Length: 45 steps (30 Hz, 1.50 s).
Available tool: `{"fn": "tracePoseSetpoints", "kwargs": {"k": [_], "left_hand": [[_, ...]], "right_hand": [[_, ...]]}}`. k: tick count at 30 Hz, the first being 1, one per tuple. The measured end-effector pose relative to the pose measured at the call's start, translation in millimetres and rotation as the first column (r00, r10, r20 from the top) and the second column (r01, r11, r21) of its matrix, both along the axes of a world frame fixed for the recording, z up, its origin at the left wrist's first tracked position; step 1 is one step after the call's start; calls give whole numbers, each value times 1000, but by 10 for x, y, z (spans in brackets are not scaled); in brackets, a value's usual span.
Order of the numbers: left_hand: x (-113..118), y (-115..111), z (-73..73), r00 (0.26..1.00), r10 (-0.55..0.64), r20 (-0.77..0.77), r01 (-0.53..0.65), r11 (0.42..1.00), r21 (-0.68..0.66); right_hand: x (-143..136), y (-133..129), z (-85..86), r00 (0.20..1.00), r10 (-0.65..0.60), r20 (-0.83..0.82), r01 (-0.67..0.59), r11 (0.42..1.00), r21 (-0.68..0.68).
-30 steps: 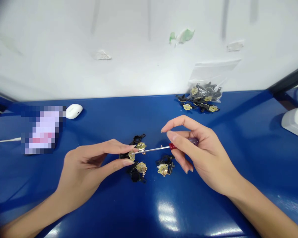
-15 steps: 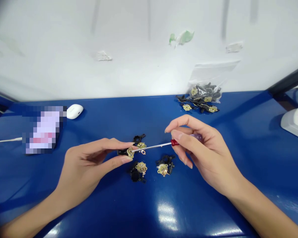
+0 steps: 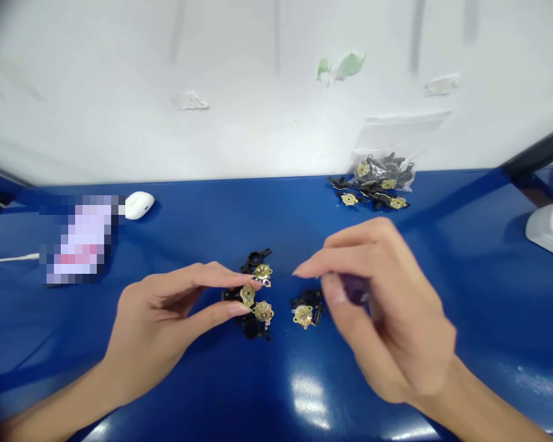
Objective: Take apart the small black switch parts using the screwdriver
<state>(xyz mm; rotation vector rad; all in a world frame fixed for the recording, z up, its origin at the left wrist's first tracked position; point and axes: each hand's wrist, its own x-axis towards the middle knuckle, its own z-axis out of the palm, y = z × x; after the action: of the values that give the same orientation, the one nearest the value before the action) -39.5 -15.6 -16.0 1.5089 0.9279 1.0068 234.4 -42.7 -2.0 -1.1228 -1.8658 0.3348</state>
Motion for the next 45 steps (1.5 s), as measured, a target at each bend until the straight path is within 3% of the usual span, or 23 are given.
{"fn": "tracePoseSetpoints", "kwargs": {"k": [3, 5, 9, 22, 26, 29, 36, 45], "left_hand": [[0, -22, 3, 999, -35, 8, 35, 999, 30], [-3, -35, 6, 998, -61, 8, 61, 997, 38], [-2, -46, 6, 995, -101, 18, 100, 994, 38], [5, -62, -16, 993, -117, -10, 117, 989, 86], [-8, -61, -19, 996, -79, -43, 83, 992, 100], [-9, -49, -19, 998, -41, -46, 46, 994, 98], [-1, -35, 3, 999, 21, -48, -16, 996, 91], [-14, -36, 8, 999, 23, -47, -19, 997, 78]], "right_hand": [[-90, -24, -33, 986, 108, 127, -108, 994, -6], [-169, -22, -82, 981, 146, 126, -143, 989, -32], [-242, -24, -154, 981, 169, 94, -167, 985, -39], [-240, -61, -143, 976, 197, 91, -191, 979, -68], [-247, -62, -111, 985, 157, 73, -152, 986, -73], [-210, -46, -105, 997, 76, 20, -72, 984, -165], [-15, 128, -221, 995, -58, -79, 33, 956, -291], [102, 256, -223, 993, -39, 112, 74, 941, -329]]}}
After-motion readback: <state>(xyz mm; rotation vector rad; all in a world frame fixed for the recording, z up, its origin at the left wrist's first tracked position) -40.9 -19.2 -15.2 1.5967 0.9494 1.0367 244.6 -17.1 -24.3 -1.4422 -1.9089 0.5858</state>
